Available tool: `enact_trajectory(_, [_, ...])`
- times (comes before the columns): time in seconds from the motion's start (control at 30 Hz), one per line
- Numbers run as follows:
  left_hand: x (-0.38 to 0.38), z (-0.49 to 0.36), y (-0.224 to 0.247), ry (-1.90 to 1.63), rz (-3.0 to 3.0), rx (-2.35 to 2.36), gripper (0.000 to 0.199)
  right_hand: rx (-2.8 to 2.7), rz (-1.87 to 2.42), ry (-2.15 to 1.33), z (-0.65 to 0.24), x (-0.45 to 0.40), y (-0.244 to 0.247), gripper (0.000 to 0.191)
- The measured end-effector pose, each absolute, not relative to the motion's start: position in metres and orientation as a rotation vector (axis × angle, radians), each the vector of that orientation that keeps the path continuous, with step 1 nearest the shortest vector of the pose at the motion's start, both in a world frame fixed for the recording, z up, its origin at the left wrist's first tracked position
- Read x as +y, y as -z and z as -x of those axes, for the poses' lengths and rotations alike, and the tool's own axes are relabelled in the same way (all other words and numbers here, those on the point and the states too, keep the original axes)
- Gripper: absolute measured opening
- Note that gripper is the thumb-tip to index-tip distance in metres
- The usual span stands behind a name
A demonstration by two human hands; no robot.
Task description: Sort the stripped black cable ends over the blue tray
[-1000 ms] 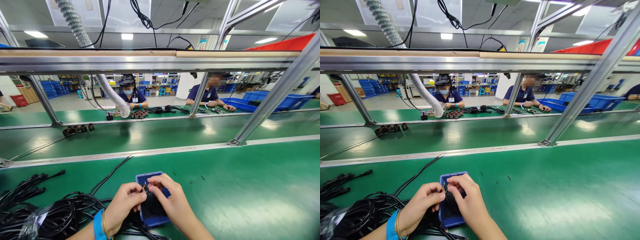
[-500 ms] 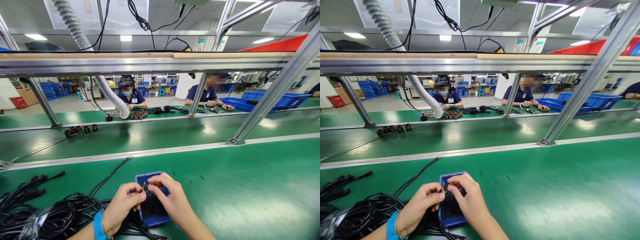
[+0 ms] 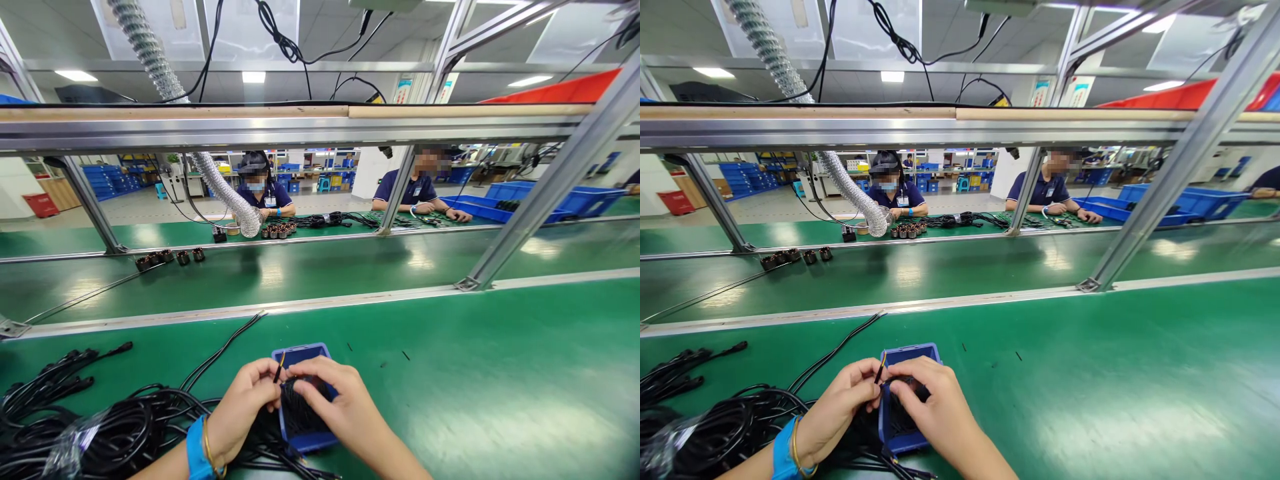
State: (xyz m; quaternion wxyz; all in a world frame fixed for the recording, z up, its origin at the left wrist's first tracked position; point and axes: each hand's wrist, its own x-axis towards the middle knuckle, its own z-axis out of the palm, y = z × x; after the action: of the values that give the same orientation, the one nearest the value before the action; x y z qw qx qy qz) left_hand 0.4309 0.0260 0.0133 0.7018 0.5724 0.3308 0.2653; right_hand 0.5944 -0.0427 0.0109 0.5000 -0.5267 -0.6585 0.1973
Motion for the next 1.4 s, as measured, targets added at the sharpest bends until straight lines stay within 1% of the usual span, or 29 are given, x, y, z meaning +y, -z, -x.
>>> enact_trajectory(0.13, [0.028,-0.430,-0.014,-0.632,-1.265,0.708,0.019,-1.546,1.264,-0.466,-0.586,-0.039,-0.001,0.018])
enact_trajectory(0.23, [0.028,-0.428,-0.014,-0.607,-1.281,0.688,0.019,-1.517,1.266,-0.512,-0.584,-0.040,-0.002,0.017])
enact_trajectory(0.37, [0.026,-0.425,-0.020,-0.598,-1.330,0.598,0.010,-1.648,1.167,-0.926,-0.600,-0.048,-0.022,0.013])
enact_trajectory(0.4, [0.026,-0.425,-0.021,-0.589,-1.331,0.578,0.011,-1.680,1.182,-0.950,-0.605,-0.049,-0.025,0.012])
enact_trajectory(0.43, [0.025,-0.425,-0.022,-0.570,-1.319,0.565,0.016,-1.715,1.250,-0.886,-0.608,-0.049,-0.027,0.014])
enact_trajectory(0.47, [0.025,-0.425,-0.023,-0.551,-1.298,0.558,0.021,-1.759,1.366,-0.743,-0.610,-0.048,-0.026,0.016])
enact_trajectory(0.53, [0.024,-0.427,-0.021,-0.512,-1.245,0.557,0.024,-1.899,1.627,-0.370,-0.608,-0.043,-0.016,0.010])
enact_trajectory(0.6, [0.023,-0.430,-0.018,-0.486,-1.217,0.566,0.028,-2.112,1.779,-0.079,-0.600,-0.036,0.002,0.016])
enact_trajectory(0.63, [0.023,-0.431,-0.016,-0.481,-1.213,0.567,0.031,-2.203,1.802,0.016,-0.596,-0.033,0.011,0.015])
enact_trajectory(0.7, [0.023,-0.433,-0.013,-0.495,-1.217,0.573,0.034,-2.281,1.804,0.129,-0.588,-0.028,0.025,0.006])
enact_trajectory(0.73, [0.023,-0.434,-0.012,-0.514,-1.226,0.584,0.035,-2.288,1.800,0.150,-0.585,-0.027,0.029,0.008])
enact_trajectory(0.77, [0.023,-0.434,-0.012,-0.533,-1.242,0.600,0.036,-2.280,1.803,0.151,-0.584,-0.027,0.031,0.010])
enact_trajectory(0.93, [0.026,-0.432,-0.009,-0.557,-1.324,0.741,0.032,-2.148,1.853,0.055,-0.591,-0.034,0.012,0.007])
enact_trajectory(1.03, [0.026,-0.431,-0.008,-0.570,-1.320,0.822,0.029,-2.001,1.822,-0.028,-0.597,-0.036,0.003,0.011])
enact_trajectory(1.2, [0.026,-0.432,-0.008,-0.626,-1.272,0.808,0.033,-1.842,1.806,-0.119,-0.599,-0.035,0.005,0.012])
enact_trajectory(1.4, [0.025,-0.435,-0.006,-0.618,-1.332,0.768,0.041,-1.643,1.536,-0.304,-0.599,-0.039,-0.002,0.019])
